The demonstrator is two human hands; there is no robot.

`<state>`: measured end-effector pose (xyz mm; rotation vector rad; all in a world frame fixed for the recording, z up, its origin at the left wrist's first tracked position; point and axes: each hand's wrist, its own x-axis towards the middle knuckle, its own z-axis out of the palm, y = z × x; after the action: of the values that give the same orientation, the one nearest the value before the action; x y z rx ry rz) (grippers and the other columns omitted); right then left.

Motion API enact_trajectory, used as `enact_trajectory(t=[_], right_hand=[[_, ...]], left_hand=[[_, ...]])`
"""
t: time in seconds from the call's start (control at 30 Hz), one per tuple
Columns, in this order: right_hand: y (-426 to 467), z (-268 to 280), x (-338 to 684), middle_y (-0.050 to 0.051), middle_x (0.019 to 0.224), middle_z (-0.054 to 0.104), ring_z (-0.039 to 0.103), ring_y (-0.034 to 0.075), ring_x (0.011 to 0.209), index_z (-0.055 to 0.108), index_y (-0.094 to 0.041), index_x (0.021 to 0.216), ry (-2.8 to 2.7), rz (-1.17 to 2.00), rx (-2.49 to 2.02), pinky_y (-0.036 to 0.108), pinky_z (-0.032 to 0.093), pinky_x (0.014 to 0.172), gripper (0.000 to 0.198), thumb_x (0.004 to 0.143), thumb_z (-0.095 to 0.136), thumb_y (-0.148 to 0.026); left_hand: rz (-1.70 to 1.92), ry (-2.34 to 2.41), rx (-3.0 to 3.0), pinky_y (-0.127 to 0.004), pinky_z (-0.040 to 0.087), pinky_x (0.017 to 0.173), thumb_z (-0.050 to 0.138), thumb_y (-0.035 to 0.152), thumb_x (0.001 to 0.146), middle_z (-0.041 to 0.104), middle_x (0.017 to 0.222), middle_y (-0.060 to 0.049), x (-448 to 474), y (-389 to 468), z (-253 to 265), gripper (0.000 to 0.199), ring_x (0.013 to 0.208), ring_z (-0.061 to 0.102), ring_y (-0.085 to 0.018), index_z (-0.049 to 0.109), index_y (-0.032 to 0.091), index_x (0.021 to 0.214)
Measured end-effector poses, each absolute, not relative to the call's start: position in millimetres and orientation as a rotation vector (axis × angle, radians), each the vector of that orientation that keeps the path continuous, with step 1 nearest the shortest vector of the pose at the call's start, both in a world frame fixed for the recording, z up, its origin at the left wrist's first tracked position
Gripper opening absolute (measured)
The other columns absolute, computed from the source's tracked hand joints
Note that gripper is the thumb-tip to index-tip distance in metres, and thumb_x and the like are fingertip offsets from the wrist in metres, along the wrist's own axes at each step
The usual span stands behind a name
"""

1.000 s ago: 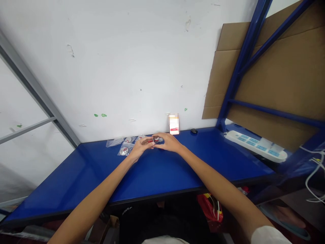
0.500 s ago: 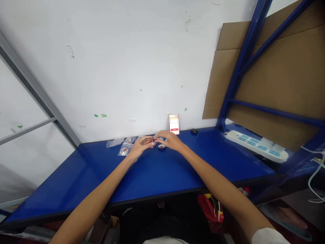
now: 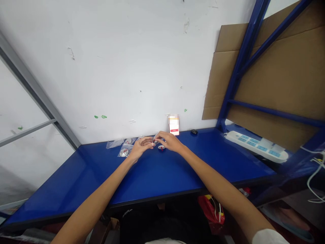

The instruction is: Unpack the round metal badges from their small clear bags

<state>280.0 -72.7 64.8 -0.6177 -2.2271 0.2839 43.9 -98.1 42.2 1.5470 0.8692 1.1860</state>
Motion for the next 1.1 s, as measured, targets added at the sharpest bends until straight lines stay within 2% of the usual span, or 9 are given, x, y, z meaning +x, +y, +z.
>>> enact_trajectory(t=[0.33, 0.7, 0.93, 1.03, 1.1], right_hand=[[-70.1, 64.6, 280.8, 0.006, 0.103, 0.072, 0.067, 0.020, 0.094, 0.069, -0.021, 0.109, -2.177, 0.307, -0.630, 0.031, 0.052, 0.086, 0.016, 0.108, 0.054, -0.028], [-69.6, 64.8, 279.1, 0.007, 0.102, 0.074, 0.068, 0.020, 0.092, 0.070, -0.020, 0.107, -2.115, 0.379, -0.639, 0.031, 0.052, 0.084, 0.014, 0.105, 0.058, -0.028], [-57.9, 61.2, 278.3, 0.006, 0.093, 0.080, 0.075, 0.020, 0.087, 0.075, -0.017, 0.097, -1.889, 0.670, -0.761, 0.032, 0.058, 0.084, 0.013, 0.097, 0.069, -0.029], [-51.0, 59.7, 286.2, 0.007, 0.092, 0.082, 0.077, 0.021, 0.086, 0.078, -0.016, 0.094, -1.897, 0.762, -0.862, 0.032, 0.059, 0.084, 0.010, 0.091, 0.074, -0.024], [-46.6, 59.3, 294.3, 0.008, 0.091, 0.082, 0.077, 0.021, 0.084, 0.080, -0.016, 0.092, -1.950, 0.779, -0.932, 0.031, 0.060, 0.080, 0.007, 0.088, 0.075, -0.020]], left_hand=[[1.211, 0.851, 1.479, -0.044, 0.062, 0.095, 0.089, 0.040, 0.081, 0.076, 0.123, -0.013, 43.1, -100.1, 42.5, 0.053, 0.111, 0.073, -0.029, 0.074, 0.016, 0.125], [1.166, 0.821, 1.442, -0.043, 0.061, 0.095, 0.088, 0.040, 0.082, 0.078, 0.117, -0.013, 46.0, -103.0, 45.1, 0.046, 0.105, 0.075, -0.027, 0.074, 0.015, 0.119], [1.185, 0.852, 1.315, -0.035, 0.063, 0.088, 0.078, 0.046, 0.092, 0.077, 0.117, -0.016, 40.1, -94.9, 41.3, 0.039, 0.099, 0.078, -0.025, 0.074, 0.013, 0.113], [1.098, 0.905, 1.256, -0.036, 0.066, 0.084, 0.074, 0.049, 0.095, 0.079, 0.114, -0.019, 38.1, -90.8, 36.5, 0.041, 0.091, 0.080, -0.025, 0.075, 0.011, 0.109], [1.028, 0.912, 1.250, -0.039, 0.066, 0.089, 0.074, 0.049, 0.095, 0.079, 0.115, -0.019, 38.1, -90.5, 33.5, 0.040, 0.094, 0.080, -0.027, 0.076, 0.011, 0.108]])
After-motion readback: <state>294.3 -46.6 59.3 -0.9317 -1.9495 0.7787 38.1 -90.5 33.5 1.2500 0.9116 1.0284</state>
